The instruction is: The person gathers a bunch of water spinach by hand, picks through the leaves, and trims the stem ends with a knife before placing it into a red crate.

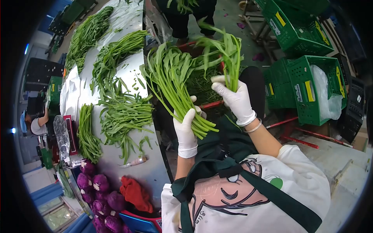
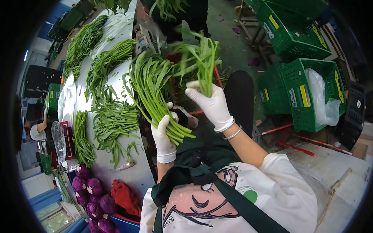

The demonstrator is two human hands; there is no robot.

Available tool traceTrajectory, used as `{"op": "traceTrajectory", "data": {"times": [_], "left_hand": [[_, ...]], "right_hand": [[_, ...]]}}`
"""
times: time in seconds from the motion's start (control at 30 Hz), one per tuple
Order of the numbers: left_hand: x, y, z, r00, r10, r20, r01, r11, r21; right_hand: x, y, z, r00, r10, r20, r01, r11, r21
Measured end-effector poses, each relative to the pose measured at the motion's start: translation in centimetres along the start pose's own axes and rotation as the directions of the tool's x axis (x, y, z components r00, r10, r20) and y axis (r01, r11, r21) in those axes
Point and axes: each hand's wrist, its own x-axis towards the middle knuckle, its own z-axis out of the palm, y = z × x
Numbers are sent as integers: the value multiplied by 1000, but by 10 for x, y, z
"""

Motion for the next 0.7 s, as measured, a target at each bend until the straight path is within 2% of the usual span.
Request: {"op": "traceTrajectory", "data": {"times": [0.03, 0.07, 0.1, 0.17, 0.2, 0.23, 0.3, 0.4, 0.5, 0.57, 0.63, 0.67, 0.7], "left_hand": [[-1, 0, 3, 999, 24, -33, -23, 999, 27], [0, -2, 1, 1000, 19, -21, -18, 998, 66], [0, -3, 2, 999, 32, -33, -30, 997, 65], [2, -6, 6, 996, 64, -59, -60, 996, 63], [1, -8, 2, 998, 61, -16, -61, 998, 19], [0, -8, 2, 998, 69, -2, -69, 997, 38], [-1, -7, 1, 996, 83, 27, -85, 993, 78], [0, -9, -1, 994, 111, 8, -111, 990, 89], [0, -7, -1, 994, 104, 25, -106, 991, 86], [-2, -2, 1, 996, 81, 24, -83, 994, 64], [-3, 2, 3, 999, 52, 1, -52, 998, 21], [-3, 3, 2, 998, 54, -10, -54, 999, -4], [-3, 2, 3, 998, 57, -10, -56, 998, 24]], "right_hand": [[-2, -1, 8, 994, -111, 7, 111, 993, -34], [-6, 2, 9, 993, -113, 39, 117, 983, -141], [-11, 1, 12, 993, -91, 69, 101, 980, -171], [-18, -1, 14, 982, 117, 147, -73, 958, -277], [-21, -1, 18, 981, 69, 181, -23, 970, -242], [-19, 13, 21, 974, -70, 213, 101, 985, -138], [-19, 13, 21, 970, -35, 241, 70, 988, -135], [-15, 7, 16, 963, 99, 251, -64, 987, -146], [-10, -2, 8, 960, 174, 221, -157, 983, -92], [-4, 3, -1, 991, 33, 132, -39, 998, 47], [1, -2, -5, 998, -42, 51, 33, 986, 166], [-1, -8, -6, 999, 26, 34, -33, 974, 226], [0, -7, -10, 992, 60, 115, -81, 979, 188]]}}
